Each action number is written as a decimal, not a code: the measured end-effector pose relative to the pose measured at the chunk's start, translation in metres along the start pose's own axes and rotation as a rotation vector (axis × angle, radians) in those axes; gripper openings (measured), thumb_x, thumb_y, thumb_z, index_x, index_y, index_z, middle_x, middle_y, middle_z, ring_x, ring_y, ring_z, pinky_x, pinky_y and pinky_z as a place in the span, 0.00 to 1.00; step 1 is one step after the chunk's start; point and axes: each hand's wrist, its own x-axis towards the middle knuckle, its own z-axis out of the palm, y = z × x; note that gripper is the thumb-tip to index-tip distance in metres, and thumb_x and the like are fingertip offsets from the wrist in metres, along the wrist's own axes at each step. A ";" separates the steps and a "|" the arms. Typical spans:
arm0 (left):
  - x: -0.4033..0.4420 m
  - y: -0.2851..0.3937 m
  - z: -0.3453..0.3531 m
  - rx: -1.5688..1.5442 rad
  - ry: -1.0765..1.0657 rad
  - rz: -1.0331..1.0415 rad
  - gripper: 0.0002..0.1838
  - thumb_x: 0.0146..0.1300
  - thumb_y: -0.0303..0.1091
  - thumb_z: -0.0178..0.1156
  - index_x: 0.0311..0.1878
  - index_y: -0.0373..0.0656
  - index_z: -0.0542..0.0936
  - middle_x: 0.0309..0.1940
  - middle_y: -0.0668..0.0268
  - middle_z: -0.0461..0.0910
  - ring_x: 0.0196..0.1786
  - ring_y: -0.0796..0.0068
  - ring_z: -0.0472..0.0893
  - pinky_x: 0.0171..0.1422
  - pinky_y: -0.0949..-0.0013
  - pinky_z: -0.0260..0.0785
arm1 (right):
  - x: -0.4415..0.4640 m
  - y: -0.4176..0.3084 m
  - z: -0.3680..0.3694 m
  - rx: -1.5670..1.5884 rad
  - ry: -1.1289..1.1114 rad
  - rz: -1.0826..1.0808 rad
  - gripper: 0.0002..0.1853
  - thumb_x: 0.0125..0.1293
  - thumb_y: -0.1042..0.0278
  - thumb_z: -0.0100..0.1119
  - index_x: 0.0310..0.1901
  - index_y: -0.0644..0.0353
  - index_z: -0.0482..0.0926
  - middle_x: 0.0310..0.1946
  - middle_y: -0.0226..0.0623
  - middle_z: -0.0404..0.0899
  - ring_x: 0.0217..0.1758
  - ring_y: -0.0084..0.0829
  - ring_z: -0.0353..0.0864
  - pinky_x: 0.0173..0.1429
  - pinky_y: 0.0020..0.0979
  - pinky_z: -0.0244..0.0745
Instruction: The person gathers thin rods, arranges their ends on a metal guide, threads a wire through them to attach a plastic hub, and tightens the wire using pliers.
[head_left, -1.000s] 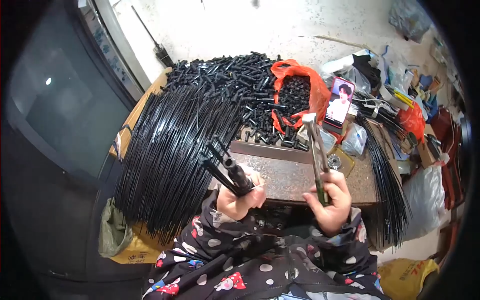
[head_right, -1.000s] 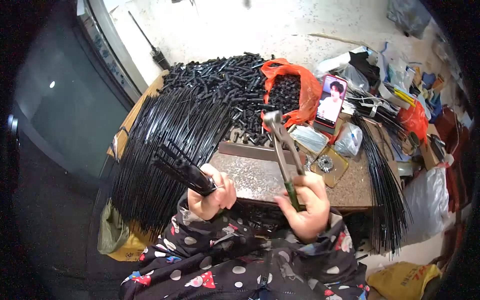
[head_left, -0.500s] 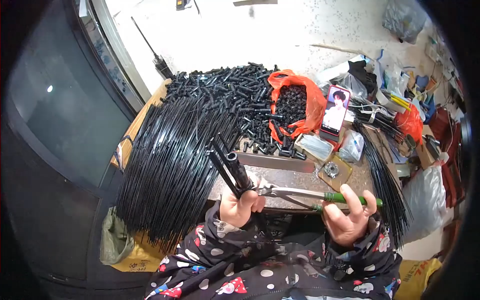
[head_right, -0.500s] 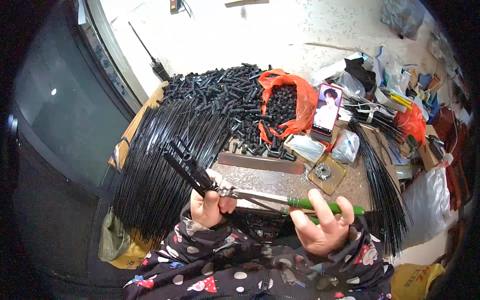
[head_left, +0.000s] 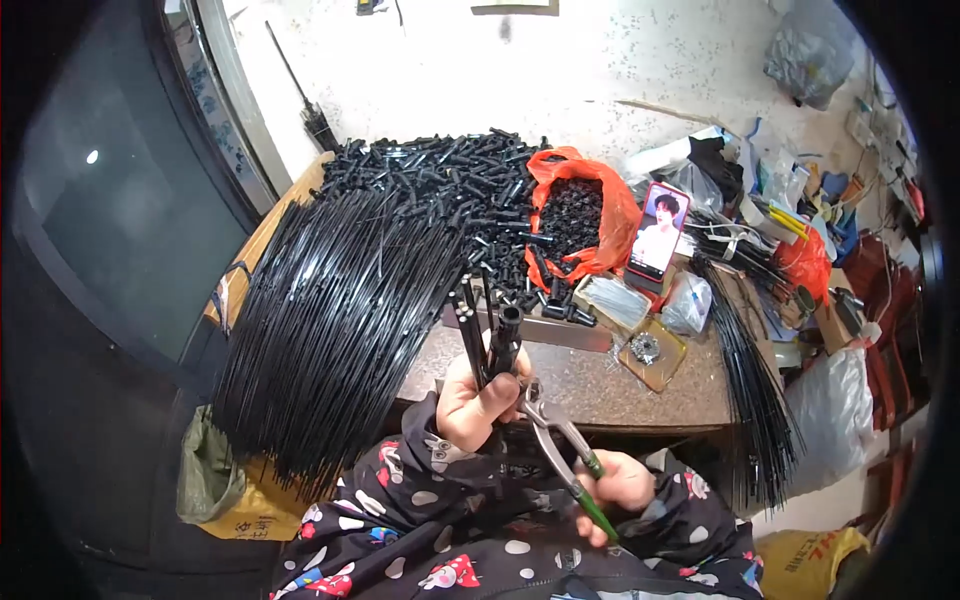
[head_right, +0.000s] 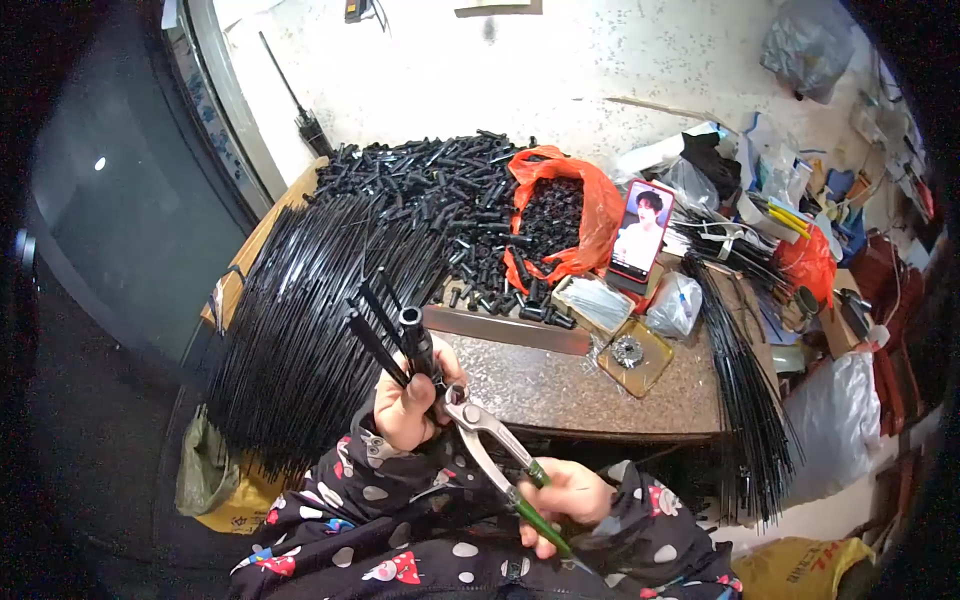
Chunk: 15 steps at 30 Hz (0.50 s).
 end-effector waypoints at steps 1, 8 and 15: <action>0.000 0.001 0.007 0.049 0.050 -0.011 0.31 0.46 0.57 0.62 0.36 0.35 0.69 0.23 0.68 0.70 0.19 0.88 0.66 0.21 0.84 0.55 | 0.006 -0.009 0.006 -0.351 0.023 -0.043 0.20 0.57 0.67 0.55 0.49 0.61 0.62 0.26 0.41 0.75 0.22 0.27 0.76 0.25 0.26 0.72; 0.003 0.000 -0.005 0.200 0.183 0.161 0.23 0.53 0.52 0.58 0.30 0.38 0.68 0.15 0.71 0.68 0.14 0.88 0.64 0.17 0.84 0.53 | -0.005 -0.034 0.025 -1.274 0.347 -0.324 0.22 0.50 0.67 0.61 0.45 0.65 0.67 0.21 0.38 0.73 0.23 0.27 0.74 0.26 0.28 0.67; 0.009 -0.001 0.004 0.130 0.071 0.137 0.16 0.51 0.43 0.63 0.27 0.41 0.72 0.18 0.75 0.68 0.21 0.87 0.66 0.24 0.82 0.56 | 0.022 -0.004 -0.002 -0.616 0.017 0.045 0.20 0.52 0.68 0.60 0.45 0.67 0.69 0.24 0.35 0.75 0.21 0.23 0.74 0.26 0.22 0.68</action>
